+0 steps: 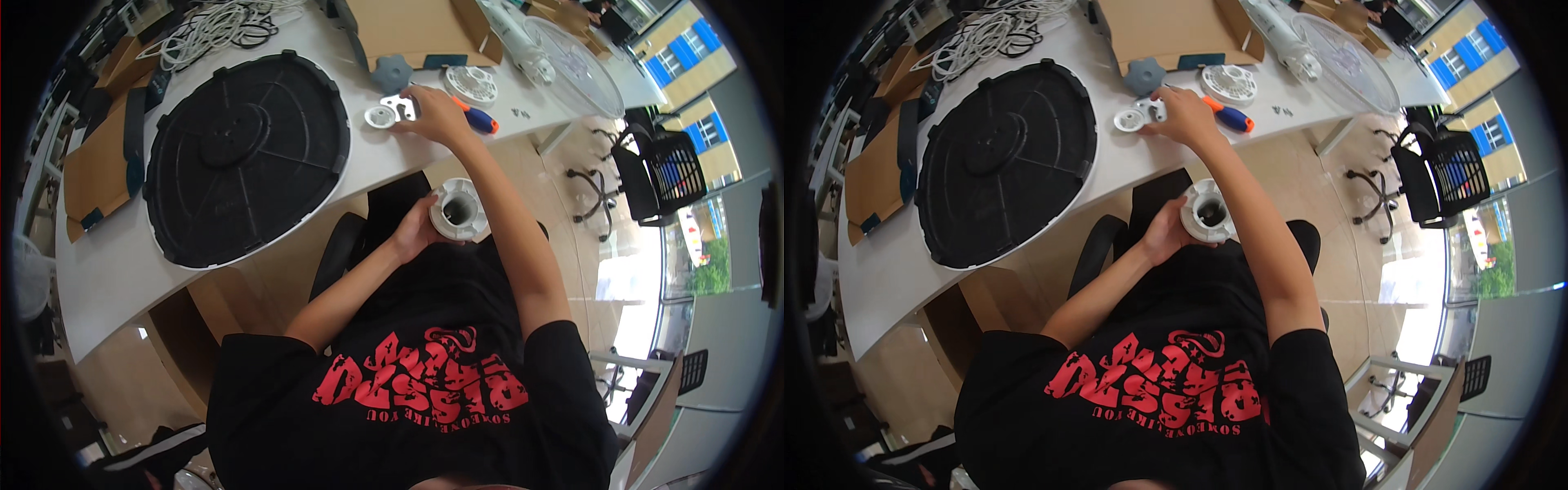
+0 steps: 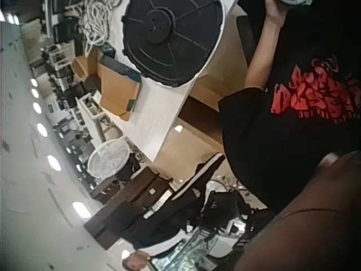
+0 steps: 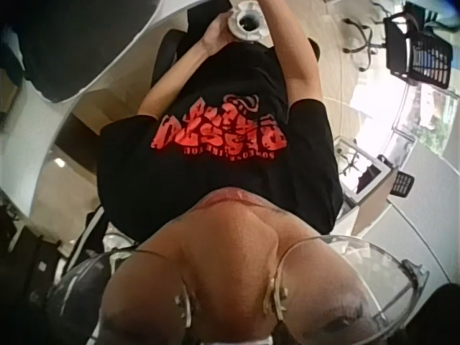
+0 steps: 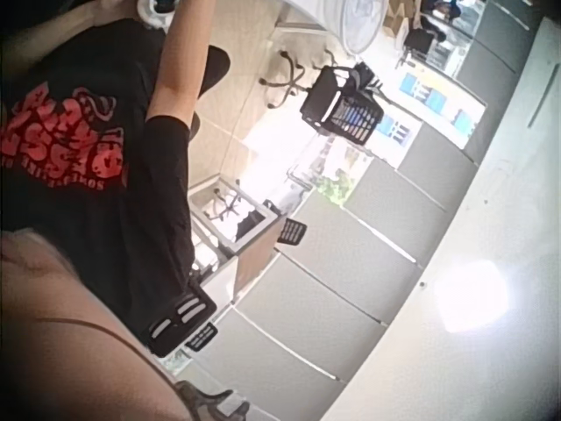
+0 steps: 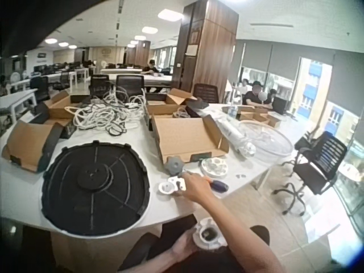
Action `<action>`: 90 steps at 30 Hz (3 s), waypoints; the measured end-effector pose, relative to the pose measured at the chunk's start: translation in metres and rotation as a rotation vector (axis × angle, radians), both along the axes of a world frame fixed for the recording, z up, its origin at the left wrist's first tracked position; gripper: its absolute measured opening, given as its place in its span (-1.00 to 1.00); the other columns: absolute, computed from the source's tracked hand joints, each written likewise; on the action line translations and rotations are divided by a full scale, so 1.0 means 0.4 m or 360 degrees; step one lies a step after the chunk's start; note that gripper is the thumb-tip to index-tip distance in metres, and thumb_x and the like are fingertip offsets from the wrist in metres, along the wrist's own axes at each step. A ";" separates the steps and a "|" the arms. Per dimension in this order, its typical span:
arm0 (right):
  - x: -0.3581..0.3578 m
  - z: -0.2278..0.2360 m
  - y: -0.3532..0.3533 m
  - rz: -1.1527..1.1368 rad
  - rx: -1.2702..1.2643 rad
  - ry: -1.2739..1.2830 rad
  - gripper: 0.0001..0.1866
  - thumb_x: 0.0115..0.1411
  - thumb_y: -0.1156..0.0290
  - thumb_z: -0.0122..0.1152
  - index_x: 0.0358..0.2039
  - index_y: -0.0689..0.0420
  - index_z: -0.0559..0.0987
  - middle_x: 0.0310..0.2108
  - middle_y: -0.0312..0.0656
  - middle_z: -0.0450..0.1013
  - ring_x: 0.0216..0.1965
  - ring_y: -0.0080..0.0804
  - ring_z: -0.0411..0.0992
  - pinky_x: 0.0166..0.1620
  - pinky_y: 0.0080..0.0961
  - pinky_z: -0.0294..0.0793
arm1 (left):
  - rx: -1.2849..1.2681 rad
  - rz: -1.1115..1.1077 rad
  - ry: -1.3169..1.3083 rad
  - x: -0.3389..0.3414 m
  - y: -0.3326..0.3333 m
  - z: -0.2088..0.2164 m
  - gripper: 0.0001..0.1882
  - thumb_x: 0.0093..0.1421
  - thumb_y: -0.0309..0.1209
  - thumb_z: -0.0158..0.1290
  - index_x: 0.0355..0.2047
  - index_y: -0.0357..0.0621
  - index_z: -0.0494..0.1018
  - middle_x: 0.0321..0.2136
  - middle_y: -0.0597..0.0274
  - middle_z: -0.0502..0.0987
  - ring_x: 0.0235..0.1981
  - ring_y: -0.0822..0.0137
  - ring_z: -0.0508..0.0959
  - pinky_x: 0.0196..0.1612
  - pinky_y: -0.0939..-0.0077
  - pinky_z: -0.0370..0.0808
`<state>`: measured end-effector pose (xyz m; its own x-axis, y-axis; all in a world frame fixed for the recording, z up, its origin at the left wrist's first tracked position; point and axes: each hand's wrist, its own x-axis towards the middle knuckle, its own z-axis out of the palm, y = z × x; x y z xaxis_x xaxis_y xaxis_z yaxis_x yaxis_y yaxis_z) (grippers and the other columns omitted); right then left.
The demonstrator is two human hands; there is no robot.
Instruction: Assembling parts of a white electric standing fan, including the base, stand, and motor housing.
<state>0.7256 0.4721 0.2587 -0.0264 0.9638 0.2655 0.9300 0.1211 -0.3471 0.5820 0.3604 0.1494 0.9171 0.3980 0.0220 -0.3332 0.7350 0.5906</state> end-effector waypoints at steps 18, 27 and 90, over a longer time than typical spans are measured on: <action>0.077 0.105 -0.351 -0.0261 0.0015 0.1634 -0.24 0.09 0.25 0.35 0.29 0.09 0.30 -0.01 -0.07 0.34 0.01 -0.19 0.53 0.10 -0.29 0.46 | -0.0042 -0.0239 0.0030 0.084 0.017 -0.002 -0.34 0.42 0.06 -0.41 0.29 -0.17 0.18 0.05 -0.04 0.50 -0.06 0.00 0.62 -0.03 0.11 0.61; 0.188 -0.039 -0.568 -0.0502 0.0134 0.1947 -0.60 0.28 0.36 0.24 0.10 0.13 0.42 -0.20 -0.21 0.46 -0.16 -0.43 0.54 -0.02 -0.48 0.49 | 0.0010 -0.0406 0.0050 0.157 0.009 0.014 -0.37 0.44 0.01 -0.45 0.30 -0.18 0.16 0.07 -0.05 0.48 -0.04 0.03 0.61 -0.02 0.10 0.62; -0.344 0.469 -0.677 0.0480 0.1077 0.0424 -0.61 -0.55 0.11 -0.05 -0.71 0.01 0.62 -0.62 -0.18 0.41 -0.68 -0.39 0.33 -0.68 -0.63 0.19 | 0.0214 0.0099 0.0286 0.000 -0.022 0.009 -0.40 0.35 -0.29 0.00 0.32 -0.09 0.06 0.06 0.06 0.39 -0.21 0.16 0.65 -0.32 0.30 0.69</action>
<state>0.5881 0.2012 0.4463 -0.1141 0.5516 0.8263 0.7192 0.6196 -0.3143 0.5818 0.3517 0.1529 0.8849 0.4583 -0.0825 -0.2561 0.6270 0.7357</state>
